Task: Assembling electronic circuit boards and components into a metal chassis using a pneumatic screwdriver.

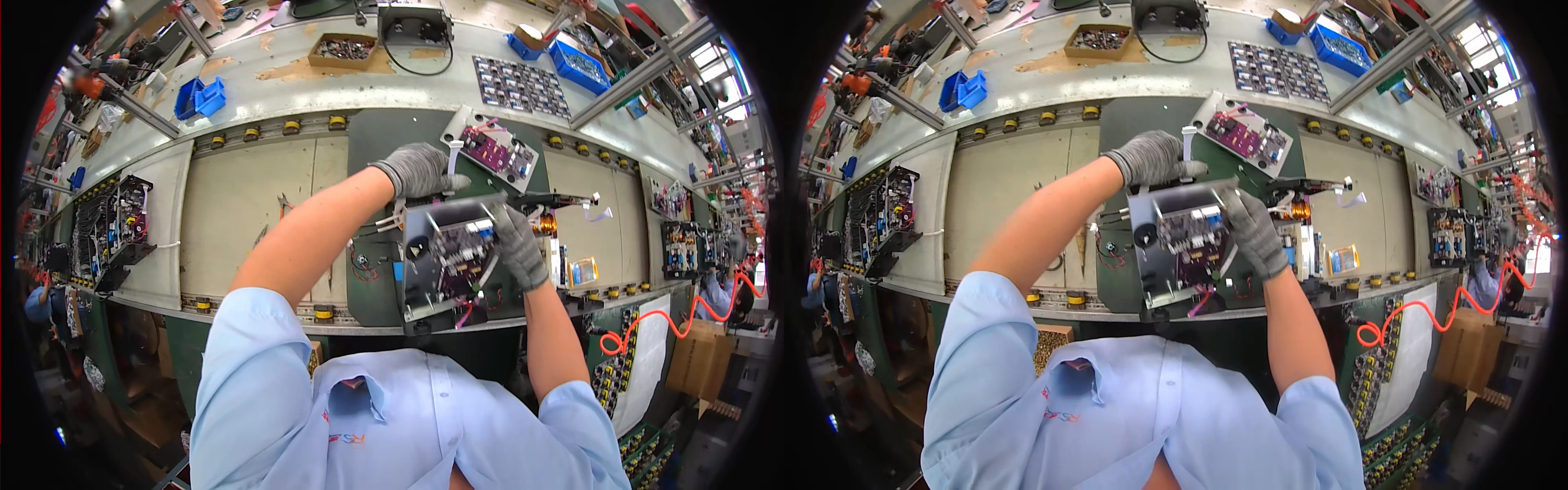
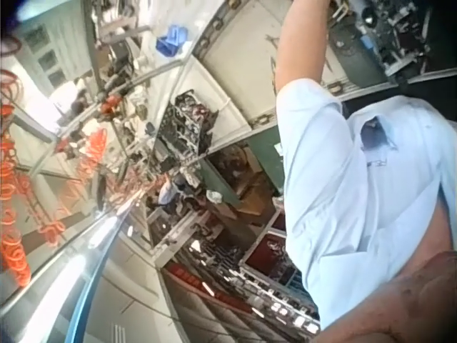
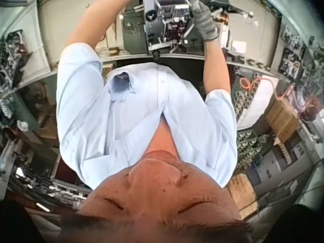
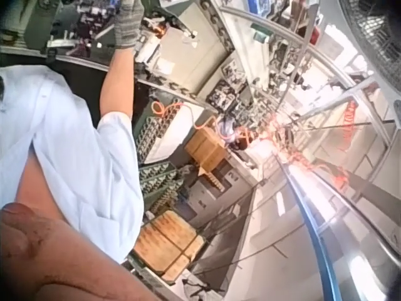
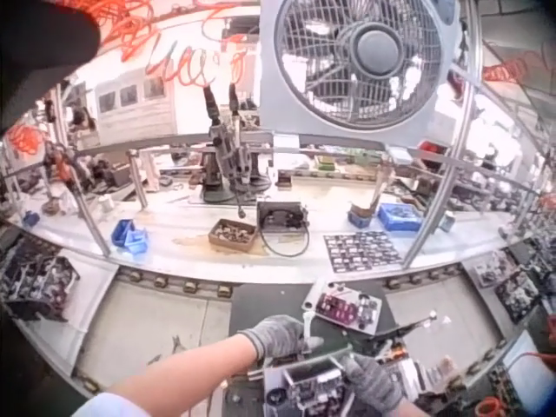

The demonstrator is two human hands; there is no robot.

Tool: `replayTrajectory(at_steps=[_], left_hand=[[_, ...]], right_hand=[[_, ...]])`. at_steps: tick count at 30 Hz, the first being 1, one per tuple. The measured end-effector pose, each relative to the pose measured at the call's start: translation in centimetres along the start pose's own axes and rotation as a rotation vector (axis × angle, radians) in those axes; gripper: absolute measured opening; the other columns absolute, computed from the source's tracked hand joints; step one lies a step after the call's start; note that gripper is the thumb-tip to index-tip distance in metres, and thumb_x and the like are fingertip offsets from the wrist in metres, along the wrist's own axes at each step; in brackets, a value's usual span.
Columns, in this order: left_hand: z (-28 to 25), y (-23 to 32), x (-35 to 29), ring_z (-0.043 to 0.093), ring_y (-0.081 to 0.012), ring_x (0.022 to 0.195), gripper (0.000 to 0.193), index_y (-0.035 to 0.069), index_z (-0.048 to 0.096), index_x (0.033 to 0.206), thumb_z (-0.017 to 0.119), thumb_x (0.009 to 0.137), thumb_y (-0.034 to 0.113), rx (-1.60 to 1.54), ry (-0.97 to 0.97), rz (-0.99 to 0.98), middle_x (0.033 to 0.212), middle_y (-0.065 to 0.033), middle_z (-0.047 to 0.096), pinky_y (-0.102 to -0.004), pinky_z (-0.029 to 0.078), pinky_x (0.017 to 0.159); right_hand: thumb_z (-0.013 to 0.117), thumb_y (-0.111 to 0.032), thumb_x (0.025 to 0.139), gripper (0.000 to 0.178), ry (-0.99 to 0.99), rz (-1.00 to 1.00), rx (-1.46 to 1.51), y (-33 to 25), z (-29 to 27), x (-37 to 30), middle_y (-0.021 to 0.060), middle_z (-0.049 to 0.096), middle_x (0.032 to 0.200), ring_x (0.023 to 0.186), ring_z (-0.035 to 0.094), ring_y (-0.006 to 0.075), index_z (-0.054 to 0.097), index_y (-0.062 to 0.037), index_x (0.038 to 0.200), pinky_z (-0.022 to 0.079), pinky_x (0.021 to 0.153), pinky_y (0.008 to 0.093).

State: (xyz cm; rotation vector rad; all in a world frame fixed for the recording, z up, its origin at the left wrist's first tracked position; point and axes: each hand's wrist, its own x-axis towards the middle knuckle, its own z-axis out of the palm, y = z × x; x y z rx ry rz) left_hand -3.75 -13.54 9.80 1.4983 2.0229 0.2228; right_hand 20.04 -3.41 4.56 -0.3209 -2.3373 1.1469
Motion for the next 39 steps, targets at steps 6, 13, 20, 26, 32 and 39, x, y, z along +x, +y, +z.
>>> replayTrajectory(at_steps=[6,13,20,26,32,39], left_hand=[[2.1,-4.1,3.0,0.066,-0.0401,0.095,0.051,0.009,0.072,0.110,0.064,0.088,0.054,0.003,0.046,0.140,0.098,-0.0202,0.071,-0.0438,0.052,0.086],[3.8,-7.0,4.7,0.068,-0.0367,0.092,0.044,0.005,0.071,0.107,0.071,0.085,0.043,-0.235,0.020,0.145,0.094,-0.0235,0.070,-0.0412,0.053,0.085],[4.3,-7.6,5.7,0.066,-0.0352,0.080,0.040,0.002,0.071,0.106,0.070,0.088,0.039,-0.310,-0.032,0.218,0.089,-0.0224,0.070,-0.0397,0.053,0.079],[3.3,-6.5,4.8,0.066,-0.0354,0.083,0.053,0.003,0.072,0.105,0.066,0.089,0.054,-0.298,-0.012,0.203,0.093,-0.0210,0.071,-0.0415,0.052,0.081],[1.9,-5.0,3.6,0.067,-0.0285,0.084,0.072,0.000,0.072,0.099,0.070,0.077,0.069,-0.306,0.008,0.049,0.091,-0.0165,0.072,-0.0413,0.053,0.082],[0.2,-4.0,1.5,0.066,-0.0245,0.081,0.067,0.005,0.075,0.101,0.074,0.075,0.067,-0.337,0.049,-0.027,0.090,-0.0126,0.072,-0.0388,0.052,0.081]], right_hand=[[0.048,-0.055,0.100,0.060,-0.207,0.529,0.256,0.3,2.5,3.6,0.0039,0.061,0.080,0.075,0.050,0.0123,0.065,0.0024,0.103,0.046,0.072,0.0306],[0.048,-0.057,0.100,0.060,-0.154,0.660,0.322,0.5,2.8,2.2,0.0004,0.062,0.083,0.075,0.049,0.0083,0.067,0.0002,0.106,0.046,0.072,0.0276],[0.046,-0.056,0.102,0.060,-0.077,0.753,0.381,0.6,2.8,1.5,-0.0005,0.063,0.084,0.075,0.051,0.0079,0.067,-0.0003,0.107,0.047,0.070,0.0284],[0.045,-0.059,0.100,0.065,-0.117,0.514,0.231,1.3,3.4,2.1,0.0046,0.063,0.082,0.074,0.051,0.0118,0.065,0.0030,0.105,0.047,0.071,0.0312],[0.045,-0.058,0.100,0.067,-0.226,0.630,0.094,2.2,4.6,1.9,0.0107,0.064,0.080,0.074,0.052,0.0169,0.065,0.0052,0.107,0.048,0.077,0.0334],[0.045,-0.055,0.101,0.064,-0.277,0.691,0.050,1.5,6.3,1.9,0.0189,0.069,0.094,0.084,0.061,0.0291,0.065,0.0044,0.112,0.048,0.087,0.0378]])
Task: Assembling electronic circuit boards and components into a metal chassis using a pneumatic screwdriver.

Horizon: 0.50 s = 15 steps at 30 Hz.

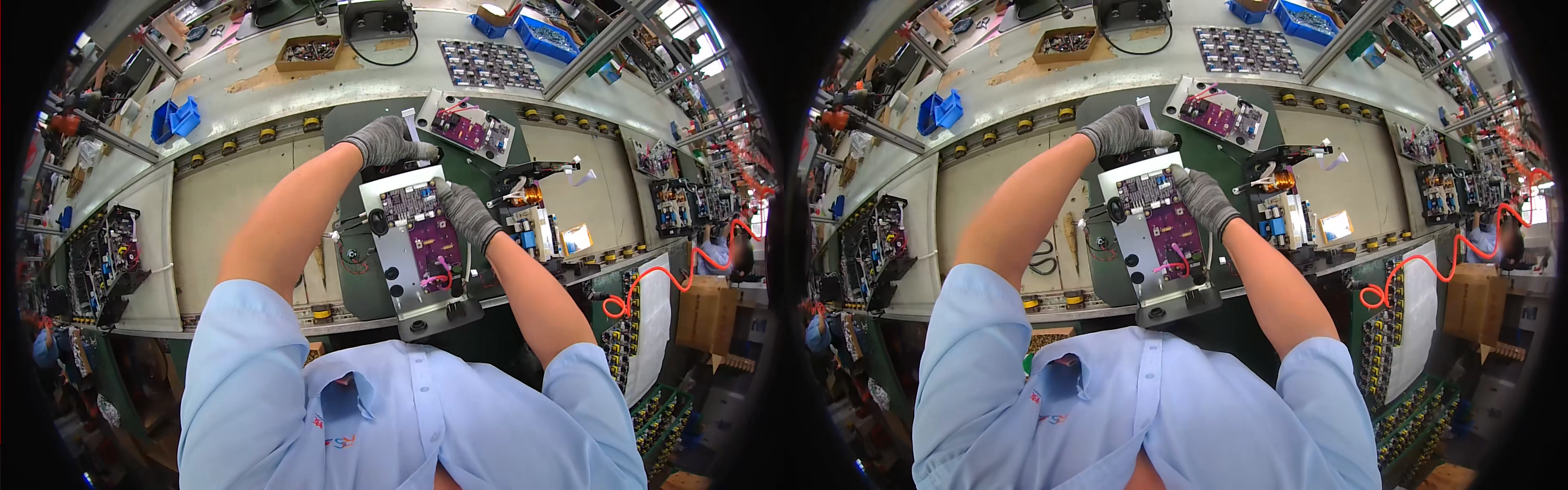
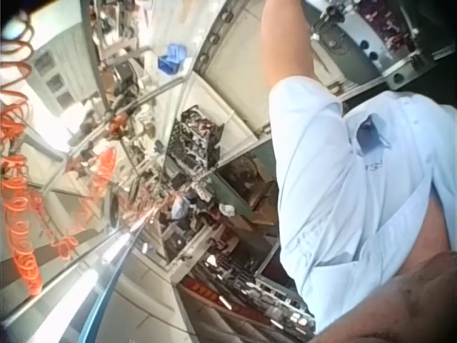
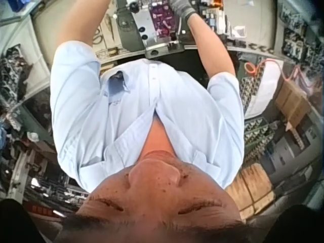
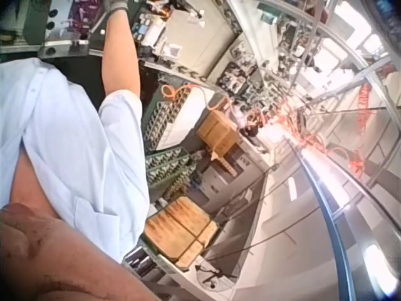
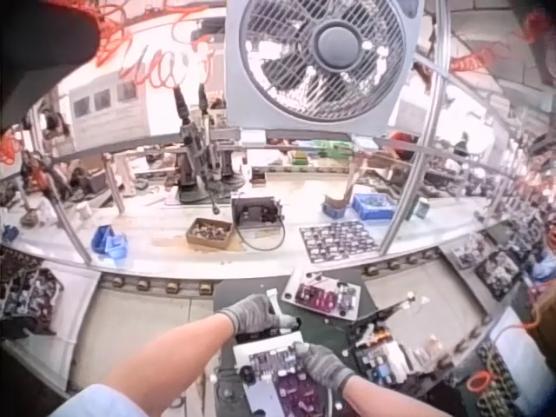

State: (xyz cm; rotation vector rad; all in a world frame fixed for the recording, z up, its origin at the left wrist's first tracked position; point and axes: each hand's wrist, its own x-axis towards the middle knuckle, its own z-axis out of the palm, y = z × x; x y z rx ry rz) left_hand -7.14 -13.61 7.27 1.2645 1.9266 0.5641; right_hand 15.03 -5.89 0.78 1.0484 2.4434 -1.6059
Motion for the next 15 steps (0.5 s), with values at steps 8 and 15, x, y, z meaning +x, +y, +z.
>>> replayTrajectory(at_steps=[8,15], left_hand=[[0.9,2.4,-1.1,0.068,-0.0242,0.085,0.064,0.005,0.075,0.100,0.075,0.075,0.064,-0.017,0.006,-0.129,0.092,-0.0137,0.072,-0.0385,0.053,0.083],[2.3,0.3,-0.8,0.068,-0.0254,0.087,0.066,0.003,0.075,0.103,0.076,0.074,0.063,-0.020,0.023,-0.118,0.095,-0.0148,0.073,-0.0385,0.052,0.085]], right_hand=[[0.045,-0.056,0.100,0.064,0.016,0.057,-0.109,4.2,1.1,3.3,0.0231,0.070,0.095,0.089,0.063,0.0387,0.068,0.0028,0.108,0.047,0.089,0.0406],[0.044,-0.057,0.100,0.064,-0.104,0.102,-0.111,4.3,1.1,4.0,0.0114,0.068,0.082,0.075,0.056,0.0189,0.070,0.0011,0.100,0.048,0.079,0.0367]])
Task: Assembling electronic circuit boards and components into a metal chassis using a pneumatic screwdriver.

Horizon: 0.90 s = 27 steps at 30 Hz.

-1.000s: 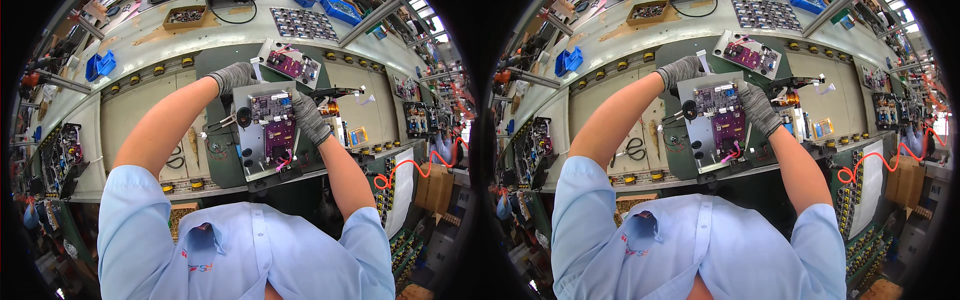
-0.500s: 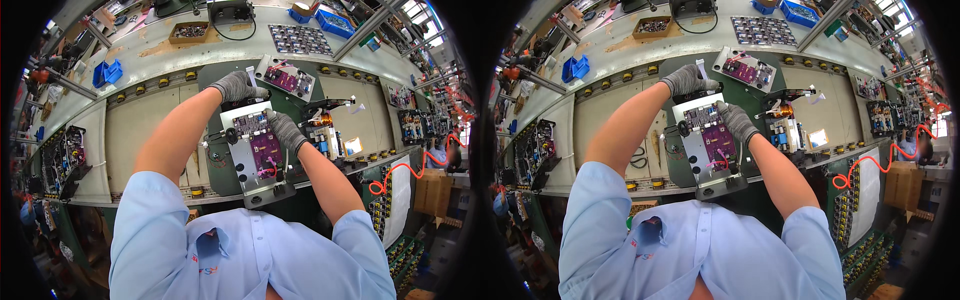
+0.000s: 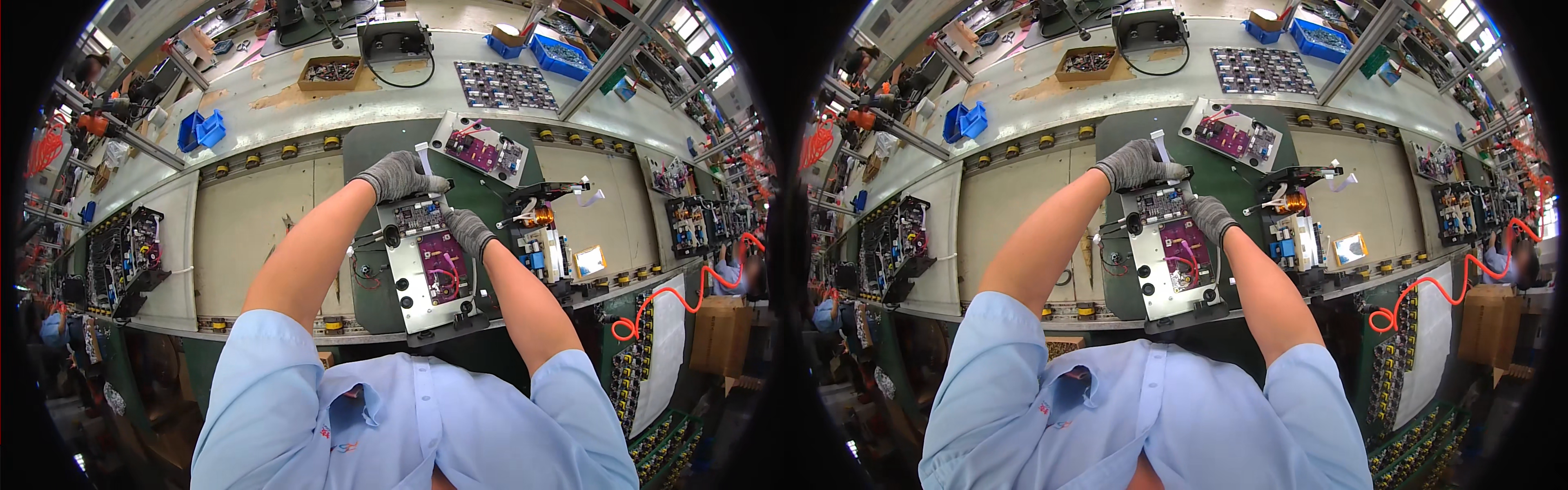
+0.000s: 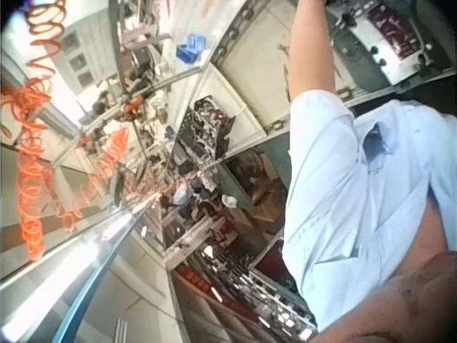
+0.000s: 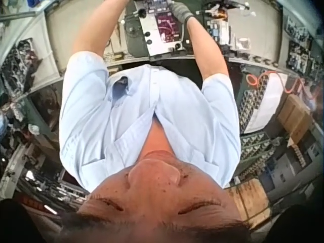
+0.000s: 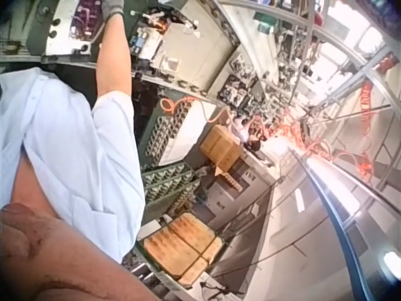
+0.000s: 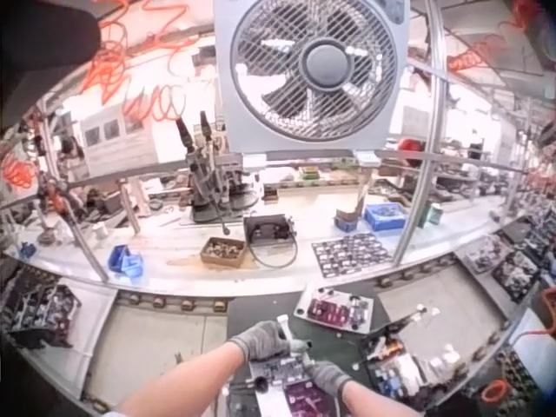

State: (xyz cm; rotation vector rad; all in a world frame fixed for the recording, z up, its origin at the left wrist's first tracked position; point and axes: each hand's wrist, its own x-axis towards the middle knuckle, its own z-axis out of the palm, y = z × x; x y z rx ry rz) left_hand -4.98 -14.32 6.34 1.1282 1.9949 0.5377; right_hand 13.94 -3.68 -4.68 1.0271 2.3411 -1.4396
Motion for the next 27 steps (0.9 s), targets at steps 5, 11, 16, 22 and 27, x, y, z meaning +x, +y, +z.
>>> replayTrajectory(at_steps=[5,11,16,22,27], left_hand=[[0.1,0.4,0.5,0.068,-0.0252,0.084,0.071,0.000,0.074,0.101,0.076,0.072,0.065,-0.037,-0.004,0.028,0.093,-0.0153,0.073,-0.0383,0.053,0.083],[-0.1,-0.5,0.6,0.068,-0.0249,0.084,0.071,0.001,0.074,0.102,0.077,0.072,0.065,-0.063,-0.013,0.002,0.094,-0.0148,0.073,-0.0377,0.053,0.084],[0.5,1.0,-0.3,0.066,-0.0212,0.083,0.055,0.004,0.075,0.096,0.078,0.077,0.055,-0.012,-0.004,0.055,0.090,-0.0127,0.072,-0.0369,0.051,0.082],[0.8,1.0,-3.2,0.066,-0.0301,0.092,0.059,0.003,0.071,0.106,0.079,0.075,0.052,0.207,0.347,0.222,0.097,-0.0168,0.070,-0.0394,0.052,0.085],[3.3,-7.2,-13.0,0.067,-0.0268,0.096,0.037,0.003,0.067,0.109,0.078,0.082,0.026,-0.190,0.882,0.225,0.099,-0.0125,0.069,-0.0377,0.054,0.086]], right_hand=[[0.050,-0.055,0.099,0.060,0.106,0.019,0.060,1.3,0.5,0.0,0.0104,0.067,0.081,0.073,0.055,0.0190,0.070,0.0019,0.097,0.048,0.076,0.0362],[0.053,-0.059,0.095,0.065,0.094,0.078,0.113,-0.4,0.0,-1.1,0.0194,0.069,0.087,0.081,0.062,0.0313,0.071,0.0026,0.098,0.048,0.082,0.0404],[0.056,-0.059,0.094,0.064,0.122,0.076,0.095,0.9,0.0,0.5,0.0161,0.069,0.084,0.079,0.061,0.0267,0.071,0.0020,0.097,0.048,0.081,0.0388],[0.066,-0.053,0.089,0.058,0.366,-0.034,-0.051,1.8,-1.4,-3.3,0.0162,0.068,0.104,0.092,0.063,0.0302,0.065,0.0000,0.113,0.049,0.083,0.0389],[0.069,-0.020,0.087,0.034,0.631,-0.511,-0.060,-4.7,-3.5,-17.8,0.0110,0.064,0.101,0.091,0.063,0.0216,0.061,-0.0033,0.116,0.050,0.081,0.0341]])
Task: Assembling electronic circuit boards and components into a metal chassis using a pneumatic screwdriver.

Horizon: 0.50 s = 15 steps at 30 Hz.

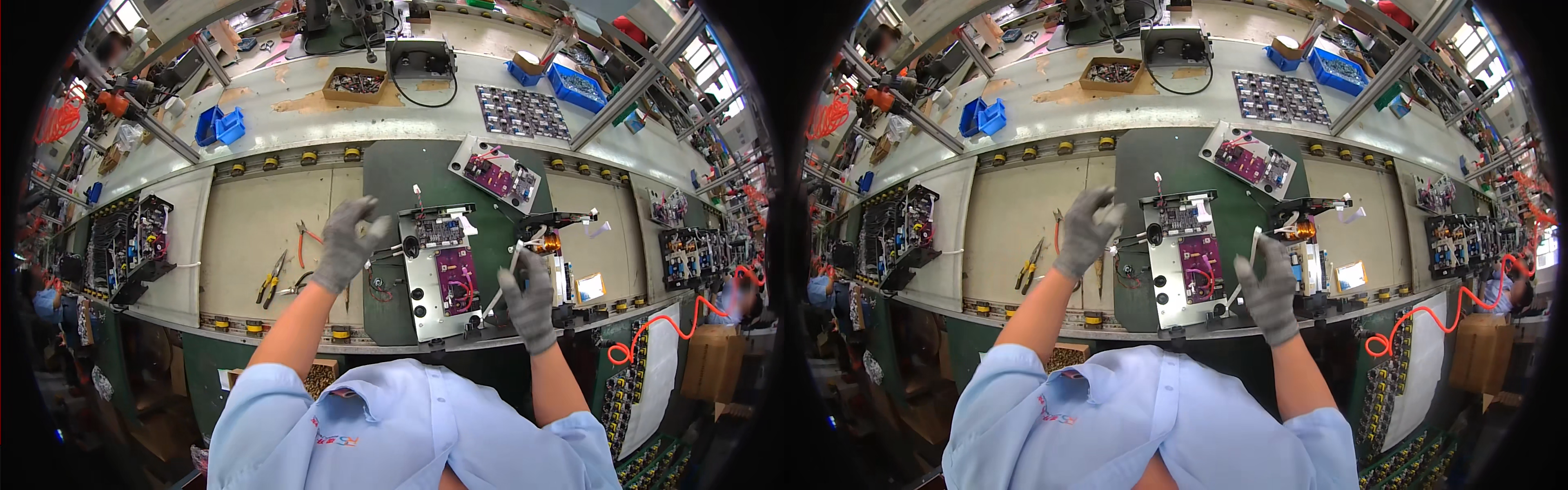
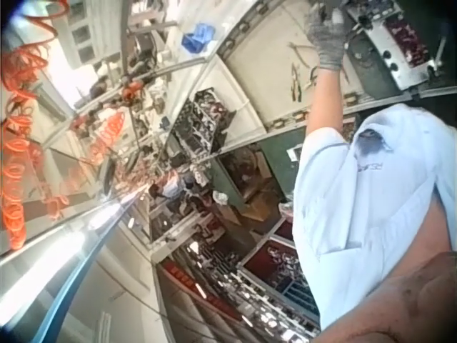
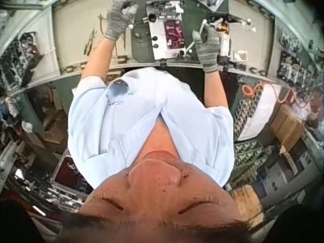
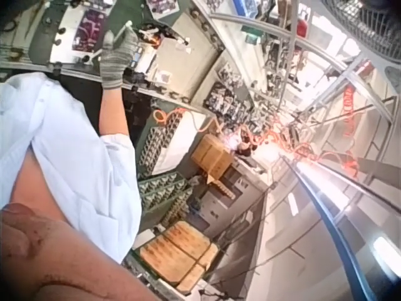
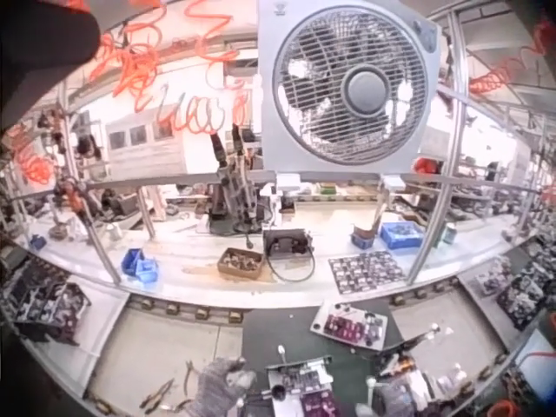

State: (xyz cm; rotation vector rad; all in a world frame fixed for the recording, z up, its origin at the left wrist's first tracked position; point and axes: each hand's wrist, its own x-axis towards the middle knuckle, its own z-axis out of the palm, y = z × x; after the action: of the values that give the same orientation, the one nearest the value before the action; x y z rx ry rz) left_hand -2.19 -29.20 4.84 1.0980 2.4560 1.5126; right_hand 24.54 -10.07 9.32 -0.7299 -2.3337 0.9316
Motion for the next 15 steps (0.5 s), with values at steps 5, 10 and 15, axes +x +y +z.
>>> replayTrajectory(at_steps=[5,10,15], left_hand=[[0.7,-6.5,-11.0,0.069,-0.0210,0.095,0.034,-0.002,0.068,0.111,0.069,0.092,0.026,-0.105,-0.264,-0.570,0.101,-0.0155,0.073,-0.0326,0.052,0.088],[2.7,-6.5,-10.8,0.066,-0.0179,0.093,0.038,-0.003,0.065,0.119,0.066,0.094,0.026,-0.358,-0.305,-0.744,0.101,-0.0133,0.072,-0.0302,0.051,0.088],[1.1,-1.1,-10.6,0.062,-0.0129,0.089,0.025,-0.001,0.064,0.116,0.057,0.100,0.017,-0.596,-0.222,-0.426,0.097,-0.0058,0.068,-0.0281,0.050,0.084]], right_hand=[[0.079,-0.013,0.075,0.032,-0.152,-0.248,-0.014,-5.6,-0.7,-6.9,0.0099,0.069,0.093,0.091,0.066,0.0267,0.066,-0.0049,0.102,0.052,0.082,0.0374],[0.081,-0.023,0.074,0.034,-0.315,-0.279,-0.093,-4.9,4.4,-7.0,0.0108,0.071,0.096,0.089,0.068,0.0295,0.068,-0.0099,0.103,0.054,0.080,0.0399],[0.076,-0.038,0.079,0.036,-0.473,-0.229,-0.298,-4.4,5.4,-6.8,0.0093,0.070,0.091,0.082,0.068,0.0285,0.071,-0.0115,0.102,0.053,0.074,0.0425]])
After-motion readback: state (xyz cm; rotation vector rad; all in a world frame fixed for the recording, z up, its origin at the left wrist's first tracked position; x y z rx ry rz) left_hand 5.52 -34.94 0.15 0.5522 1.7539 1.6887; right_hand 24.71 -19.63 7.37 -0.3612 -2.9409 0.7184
